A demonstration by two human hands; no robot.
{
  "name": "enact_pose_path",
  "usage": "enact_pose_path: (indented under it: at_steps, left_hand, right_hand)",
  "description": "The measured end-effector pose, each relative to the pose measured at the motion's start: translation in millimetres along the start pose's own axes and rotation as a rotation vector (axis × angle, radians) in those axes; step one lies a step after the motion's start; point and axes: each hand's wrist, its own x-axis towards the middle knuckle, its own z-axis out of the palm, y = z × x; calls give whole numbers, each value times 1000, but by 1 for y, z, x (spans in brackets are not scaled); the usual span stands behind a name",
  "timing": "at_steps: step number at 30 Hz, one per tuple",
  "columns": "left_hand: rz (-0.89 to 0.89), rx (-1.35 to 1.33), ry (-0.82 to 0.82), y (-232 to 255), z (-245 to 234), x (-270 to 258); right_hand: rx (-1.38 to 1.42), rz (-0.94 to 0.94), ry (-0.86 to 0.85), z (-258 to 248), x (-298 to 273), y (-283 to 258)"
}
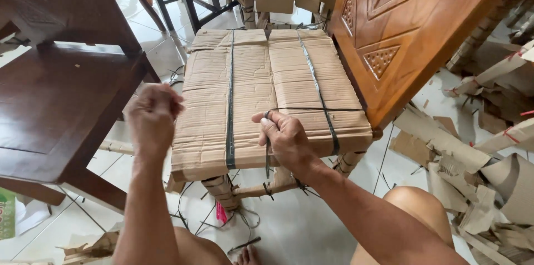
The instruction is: A person is wrapping a wooden chair seat with protective cardboard and securing it with plastic straps by tying knots.
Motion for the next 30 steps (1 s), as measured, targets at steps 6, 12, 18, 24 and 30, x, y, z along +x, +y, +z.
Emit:
enact_pose_path:
  at_steps: [6,12,18,24,30]
  left_hand:
    - [113,-103,294,-58,-57,44]
    - [95,-165,58,-13,0,22]
    - [-260,296,-423,5,46,-15]
    - [-259,287,-604,14,41,-27]
    - [-333,321,-552,6,50,-25]
  right_hand:
    - [0,-48,61,-5,30,1]
    - [26,-69,73,10,42,-11]
    - [36,-50,91,31,55,-1]
    - [212,58,115,42,55,14]
    - [213,106,133,49,48,-6]
